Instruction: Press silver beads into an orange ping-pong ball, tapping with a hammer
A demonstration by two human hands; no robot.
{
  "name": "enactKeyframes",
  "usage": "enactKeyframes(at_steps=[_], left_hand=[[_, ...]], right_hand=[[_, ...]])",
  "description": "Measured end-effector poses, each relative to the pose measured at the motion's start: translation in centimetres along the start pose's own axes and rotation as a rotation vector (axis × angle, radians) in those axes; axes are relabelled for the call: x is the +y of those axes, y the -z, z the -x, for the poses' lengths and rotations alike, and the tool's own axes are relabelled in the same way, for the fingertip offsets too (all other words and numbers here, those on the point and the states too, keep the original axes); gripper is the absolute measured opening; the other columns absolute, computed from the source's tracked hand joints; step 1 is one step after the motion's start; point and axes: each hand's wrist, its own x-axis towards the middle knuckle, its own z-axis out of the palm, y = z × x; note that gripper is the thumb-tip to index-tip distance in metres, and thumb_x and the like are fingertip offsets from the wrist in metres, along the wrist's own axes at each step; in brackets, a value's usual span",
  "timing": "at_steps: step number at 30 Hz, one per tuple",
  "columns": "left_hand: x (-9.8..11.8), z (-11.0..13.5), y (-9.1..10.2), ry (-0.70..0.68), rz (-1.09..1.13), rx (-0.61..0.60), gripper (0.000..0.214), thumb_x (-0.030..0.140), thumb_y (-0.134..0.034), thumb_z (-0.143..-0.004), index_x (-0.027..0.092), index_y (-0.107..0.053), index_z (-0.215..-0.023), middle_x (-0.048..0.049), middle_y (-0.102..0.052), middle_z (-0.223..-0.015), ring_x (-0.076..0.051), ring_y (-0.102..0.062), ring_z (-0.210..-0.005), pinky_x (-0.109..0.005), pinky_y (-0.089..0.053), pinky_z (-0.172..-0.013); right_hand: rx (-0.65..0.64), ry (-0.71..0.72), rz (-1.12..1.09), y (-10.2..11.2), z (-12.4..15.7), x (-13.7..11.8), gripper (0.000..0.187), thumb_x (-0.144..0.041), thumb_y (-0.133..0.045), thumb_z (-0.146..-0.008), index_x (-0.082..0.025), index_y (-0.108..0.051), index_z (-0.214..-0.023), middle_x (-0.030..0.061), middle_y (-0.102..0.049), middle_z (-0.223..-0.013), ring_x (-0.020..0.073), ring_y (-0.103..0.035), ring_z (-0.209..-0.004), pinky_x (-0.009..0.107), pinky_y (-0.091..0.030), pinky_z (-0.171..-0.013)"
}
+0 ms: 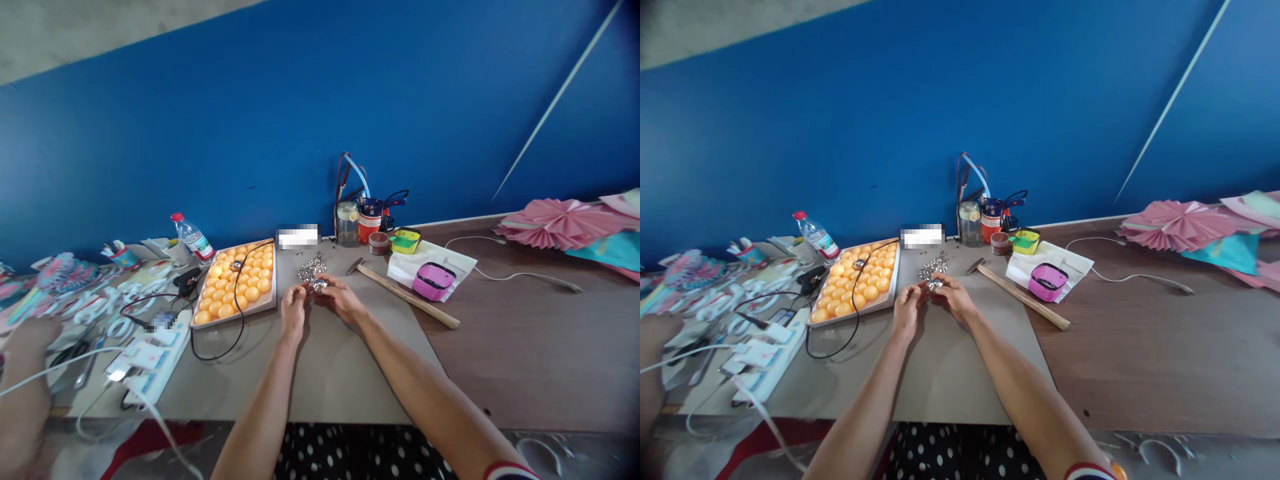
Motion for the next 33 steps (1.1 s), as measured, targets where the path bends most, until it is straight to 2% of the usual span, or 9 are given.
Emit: enactKeyframes(at_steps=[3, 8, 14, 17, 21, 25, 29, 33], left_hand=[[-0.04, -0.17, 0.14, 0.062, 0.104, 0.024, 0.027, 0.041, -0.061, -0.073, 0.016, -0.051, -0.081, -0.0075, -0.065, -0.098, -0.016, -0.062, -0.081, -0.033, -0.049, -0.079], [-0.31, -0.44, 0.34, 0.026, 0.020, 0.102, 0.025, 0.039, -0.061, -0.072, 0.016, -0.053, -0.079, -0.0018, -0.061, -0.077, -0.014, -0.058, -0.069, -0.030, -0.048, -0.071], [-0.48, -0.64, 0.48, 0.010, -0.074, 0.135, 0.020, 0.034, -0.060, -0.072, 0.016, -0.057, -0.081, -0.0004, -0.059, -0.071, -0.013, -0.057, -0.066, -0.027, -0.047, -0.066], [-0.34, -0.64, 0.48, 0.002, -0.116, 0.114, 0.019, 0.031, -0.058, -0.073, 0.015, -0.060, -0.084, -0.0025, -0.063, -0.075, -0.015, -0.059, -0.069, -0.029, -0.048, -0.068], [-0.23, -0.58, 0.45, -0.022, -0.190, 0.049, 0.022, 0.029, -0.057, -0.075, 0.017, -0.065, -0.091, -0.0071, -0.068, -0.091, -0.020, -0.063, -0.084, -0.033, -0.049, -0.077], [-0.06, -0.38, 0.34, -0.064, -0.270, -0.008, 0.023, 0.030, -0.060, -0.075, 0.019, -0.068, -0.094, -0.0070, -0.069, -0.097, -0.023, -0.063, -0.093, -0.038, -0.048, -0.086], [0.33, -0.09, 0.17, -0.097, -0.298, -0.026, 0.025, 0.031, -0.058, -0.077, 0.019, -0.067, -0.098, -0.0077, -0.069, -0.101, -0.023, -0.062, -0.098, -0.039, -0.046, -0.091], [0.38, 0.04, 0.12, -0.088, -0.224, -0.061, 0.032, 0.037, -0.055, -0.081, 0.018, -0.064, -0.105, -0.0093, -0.066, -0.109, -0.022, -0.061, -0.101, -0.038, -0.048, -0.090]], right_hand=[[-0.021, -0.006, -0.043, 0.07, -0.06, -0.09, 0.047, -0.014, -0.064, -0.059, -0.021, -0.057, -0.105, 0.0013, -0.068, -0.082, 0.0162, -0.065, -0.072, 0.031, -0.049, -0.072], [-0.091, -0.008, -0.055, 0.23, -0.19, 0.28, 0.048, -0.016, -0.063, -0.061, -0.020, -0.057, -0.108, 0.0022, -0.069, -0.085, 0.0166, -0.066, -0.074, 0.032, -0.049, -0.074], [-0.130, -0.014, -0.043, 0.18, -0.21, 0.60, 0.043, -0.016, -0.062, -0.063, -0.019, -0.057, -0.106, 0.0039, -0.069, -0.088, 0.0169, -0.066, -0.076, 0.033, -0.049, -0.076], [-0.142, -0.013, -0.054, 0.20, -0.21, 0.52, 0.042, -0.014, -0.062, -0.063, -0.020, -0.057, -0.105, 0.0038, -0.069, -0.088, 0.0168, -0.066, -0.076, 0.034, -0.050, -0.077], [-0.134, 0.004, -0.083, 0.36, -0.36, 0.43, 0.042, -0.013, -0.062, -0.062, -0.020, -0.057, -0.103, 0.0036, -0.069, -0.089, 0.0171, -0.066, -0.076, 0.037, -0.049, -0.080], [-0.123, 0.042, -0.102, 0.51, -0.53, 0.43, 0.041, -0.013, -0.063, -0.061, -0.021, -0.058, -0.101, 0.0022, -0.069, -0.085, 0.0182, -0.065, -0.075, 0.040, -0.049, -0.083], [-0.135, 0.045, -0.121, 0.52, -0.49, 0.36, 0.041, -0.013, -0.065, -0.060, -0.021, -0.059, -0.100, 0.0019, -0.069, -0.086, 0.0176, -0.064, -0.076, 0.039, -0.049, -0.083], [-0.102, 0.016, -0.080, 0.36, -0.35, 0.17, 0.043, -0.016, -0.067, -0.061, -0.021, -0.059, -0.103, 0.0018, -0.067, -0.088, 0.0160, -0.063, -0.076, 0.034, -0.050, -0.079]])
